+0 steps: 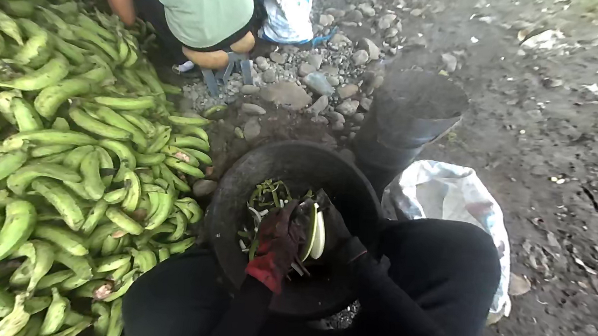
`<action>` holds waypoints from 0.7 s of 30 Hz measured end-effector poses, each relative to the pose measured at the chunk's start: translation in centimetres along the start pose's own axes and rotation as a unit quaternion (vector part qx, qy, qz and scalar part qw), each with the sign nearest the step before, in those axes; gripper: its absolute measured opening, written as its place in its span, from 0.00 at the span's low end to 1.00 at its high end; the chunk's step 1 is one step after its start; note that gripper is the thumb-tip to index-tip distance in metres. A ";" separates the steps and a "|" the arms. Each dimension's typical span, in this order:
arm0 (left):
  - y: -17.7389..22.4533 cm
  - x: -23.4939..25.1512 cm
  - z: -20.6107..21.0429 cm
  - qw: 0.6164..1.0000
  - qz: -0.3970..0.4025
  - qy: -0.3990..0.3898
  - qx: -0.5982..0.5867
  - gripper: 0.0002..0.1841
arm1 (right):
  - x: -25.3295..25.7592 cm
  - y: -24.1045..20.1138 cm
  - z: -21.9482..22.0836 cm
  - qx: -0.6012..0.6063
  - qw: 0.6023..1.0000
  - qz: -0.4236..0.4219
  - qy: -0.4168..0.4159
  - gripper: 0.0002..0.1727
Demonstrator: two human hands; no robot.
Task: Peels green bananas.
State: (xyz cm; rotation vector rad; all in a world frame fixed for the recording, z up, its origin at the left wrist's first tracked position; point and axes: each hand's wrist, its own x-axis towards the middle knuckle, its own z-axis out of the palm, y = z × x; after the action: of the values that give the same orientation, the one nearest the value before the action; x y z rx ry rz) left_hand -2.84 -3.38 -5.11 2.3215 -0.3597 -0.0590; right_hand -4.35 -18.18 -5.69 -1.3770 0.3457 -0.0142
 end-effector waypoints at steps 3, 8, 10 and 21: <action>0.0 1.0 -0.5 0.995 -0.097 -0.016 -0.026 0.23 | -0.8 0.1 0.6 -0.038 0.998 -0.001 -0.041 0.24; 0.1 0.4 -1.4 0.981 -0.148 -0.014 -0.125 0.23 | -0.3 0.4 -0.7 0.139 0.982 0.077 -0.106 0.24; -0.1 -0.3 -1.4 0.991 -0.045 -0.023 -0.124 0.21 | 0.9 -0.2 -1.7 0.294 0.944 0.124 -0.083 0.31; -1.0 -1.7 -1.3 0.978 0.204 -0.053 0.002 0.21 | 2.4 -2.7 -3.6 0.229 0.961 0.137 -0.073 0.30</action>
State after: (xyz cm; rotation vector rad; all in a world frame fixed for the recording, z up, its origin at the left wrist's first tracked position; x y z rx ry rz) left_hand -4.00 -1.30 -5.00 2.2089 -0.8828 0.0204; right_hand -2.50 -22.70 -4.14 -0.8582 0.3800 0.2231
